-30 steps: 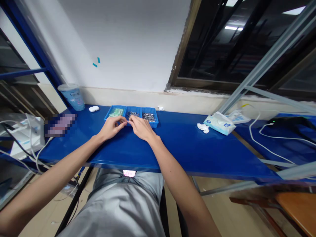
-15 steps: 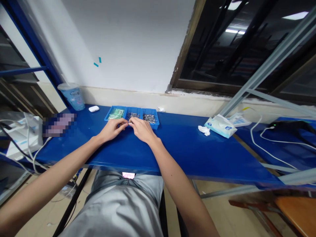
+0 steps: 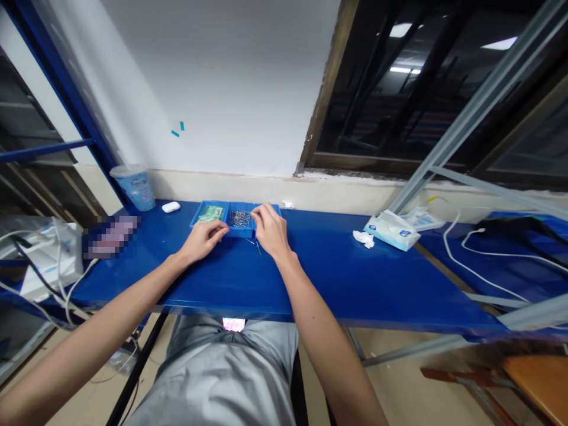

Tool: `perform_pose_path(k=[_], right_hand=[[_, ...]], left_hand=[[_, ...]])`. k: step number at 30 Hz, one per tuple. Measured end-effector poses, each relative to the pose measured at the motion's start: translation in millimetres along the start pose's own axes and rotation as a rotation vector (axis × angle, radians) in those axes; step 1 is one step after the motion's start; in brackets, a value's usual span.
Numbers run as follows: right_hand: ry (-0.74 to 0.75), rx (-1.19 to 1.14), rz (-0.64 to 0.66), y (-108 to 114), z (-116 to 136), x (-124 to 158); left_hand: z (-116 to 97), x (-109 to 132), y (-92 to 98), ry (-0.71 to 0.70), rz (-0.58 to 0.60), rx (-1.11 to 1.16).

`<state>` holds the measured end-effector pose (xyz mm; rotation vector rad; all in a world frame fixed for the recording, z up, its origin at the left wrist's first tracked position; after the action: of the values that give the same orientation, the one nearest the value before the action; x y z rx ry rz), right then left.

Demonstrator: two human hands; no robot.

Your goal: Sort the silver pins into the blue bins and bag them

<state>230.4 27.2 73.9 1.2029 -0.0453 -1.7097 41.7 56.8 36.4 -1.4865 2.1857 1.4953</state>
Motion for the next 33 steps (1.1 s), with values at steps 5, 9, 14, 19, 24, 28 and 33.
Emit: perform_pose_path(k=[5, 9, 14, 19, 24, 28, 33], right_hand=[[-0.153, 0.044, -0.268, 31.0, -21.9, -0.5], [-0.194, 0.083, -0.311, 30.7, -35.5, -2.7], [-0.130, 0.060, -0.243, 21.5, -31.8, -5.2], [-0.058, 0.029, -0.079, 9.6, -13.6, -4.5], [-0.019, 0.033, 0.093, -8.2, -5.1, -0.6], [0.002, 0.056, 0.229, -26.6, -4.1, 4.2], [0.011, 0.054, 0.351, -38.9, -0.3, 9.2]], left_hand=[[6.9, 1.6, -17.1, 0.006, 0.157, -0.141], [4.8, 1.4, -29.5, -0.003, 0.294, -0.206], [-6.4, -6.4, -51.0, -0.077, 0.419, -0.412], [-8.6, -12.8, -64.4, -0.073, 0.460, -0.485], [-3.7, -11.3, -60.8, -0.009, 0.442, -0.443], [-4.4, -5.2, -60.2, 0.002, 0.465, -0.447], [-9.5, 3.1, -44.6, -0.014, 0.379, -0.413]])
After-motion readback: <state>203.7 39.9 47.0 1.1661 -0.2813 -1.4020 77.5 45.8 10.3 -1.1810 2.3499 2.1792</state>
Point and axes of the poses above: each hand's wrist, its own x-axis away from the middle knuckle, its own y-axis out of the back of the hand, z = x × y, the point moved 8 cm from there along -x, towards the middle knuckle, and after that the axes turned 8 degrees about -y, right-handed, at the moved point
